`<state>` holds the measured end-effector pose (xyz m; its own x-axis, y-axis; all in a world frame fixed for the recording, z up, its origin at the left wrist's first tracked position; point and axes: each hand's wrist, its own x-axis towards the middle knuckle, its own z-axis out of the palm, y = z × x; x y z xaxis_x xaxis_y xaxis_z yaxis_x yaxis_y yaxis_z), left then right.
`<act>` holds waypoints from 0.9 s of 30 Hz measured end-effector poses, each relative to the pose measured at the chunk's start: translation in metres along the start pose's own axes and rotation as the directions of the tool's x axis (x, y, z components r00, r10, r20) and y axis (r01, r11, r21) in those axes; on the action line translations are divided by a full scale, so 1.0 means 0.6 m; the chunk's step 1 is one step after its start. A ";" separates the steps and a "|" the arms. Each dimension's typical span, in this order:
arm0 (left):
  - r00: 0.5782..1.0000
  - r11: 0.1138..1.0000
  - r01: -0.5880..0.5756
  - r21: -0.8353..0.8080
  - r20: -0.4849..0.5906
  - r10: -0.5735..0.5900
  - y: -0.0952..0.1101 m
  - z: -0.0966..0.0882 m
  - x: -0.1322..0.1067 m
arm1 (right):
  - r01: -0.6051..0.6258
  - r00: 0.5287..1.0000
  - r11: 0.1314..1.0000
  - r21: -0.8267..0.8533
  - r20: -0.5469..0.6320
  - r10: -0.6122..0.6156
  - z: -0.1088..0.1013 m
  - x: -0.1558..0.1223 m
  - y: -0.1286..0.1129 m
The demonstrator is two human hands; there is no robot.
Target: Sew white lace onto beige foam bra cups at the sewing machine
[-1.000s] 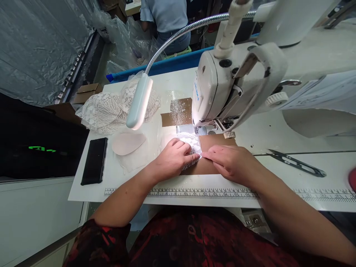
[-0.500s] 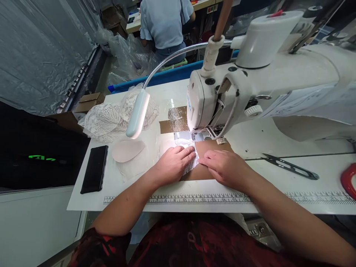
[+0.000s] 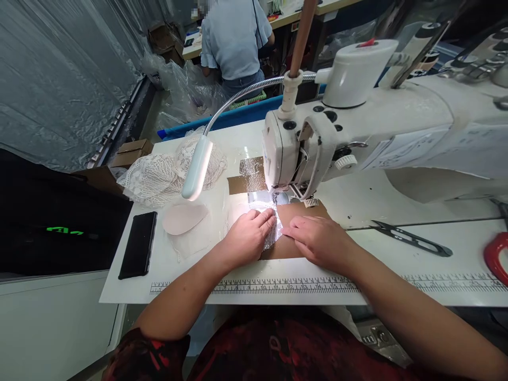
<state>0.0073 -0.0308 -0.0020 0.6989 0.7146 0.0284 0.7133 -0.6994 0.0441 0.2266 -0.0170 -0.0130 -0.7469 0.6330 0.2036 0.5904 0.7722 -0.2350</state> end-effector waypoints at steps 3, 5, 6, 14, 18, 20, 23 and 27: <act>1.000 1.000 -0.007 -0.021 -0.019 0.006 -0.001 -0.003 0.002 | -0.021 1.000 1.000 0.014 0.018 0.020 -0.001 0.001 -0.001; 1.000 0.999 -0.004 -0.033 -0.030 0.003 -0.003 -0.005 0.004 | -0.035 0.999 0.999 0.016 0.023 0.034 -0.001 0.002 -0.001; 0.999 0.999 -0.004 -0.039 -0.036 0.003 -0.005 -0.005 0.006 | -0.043 0.999 0.999 0.013 0.019 0.043 0.000 0.003 -0.001; 0.999 0.998 -0.007 -0.063 -0.054 0.004 -0.021 -0.003 0.019 | -0.078 0.997 0.997 -0.029 0.011 0.079 -0.007 0.013 -0.006; 0.996 0.994 -0.023 -0.107 -0.084 0.014 -0.026 0.001 0.018 | -0.092 0.996 0.995 -0.036 -0.003 0.092 -0.011 0.015 -0.009; 0.995 0.993 -0.032 -0.116 -0.097 0.021 -0.028 0.001 0.017 | -0.092 0.996 0.995 -0.040 -0.011 0.091 -0.010 0.015 -0.008; 0.996 0.995 -0.043 -0.088 -0.084 0.036 -0.032 0.000 0.018 | -0.082 0.997 0.995 -0.055 -0.009 0.081 -0.008 0.016 -0.006; 0.998 0.998 -0.052 -0.040 -0.049 0.050 -0.047 -0.002 0.026 | -0.091 0.996 0.993 -0.079 0.019 0.093 -0.009 0.023 -0.005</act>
<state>-0.0022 0.0001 -0.0019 0.7301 0.6787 0.0798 0.6737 -0.7344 0.0825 0.2161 -0.0104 -0.0042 -0.6946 0.7007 0.1630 0.6781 0.7133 -0.1771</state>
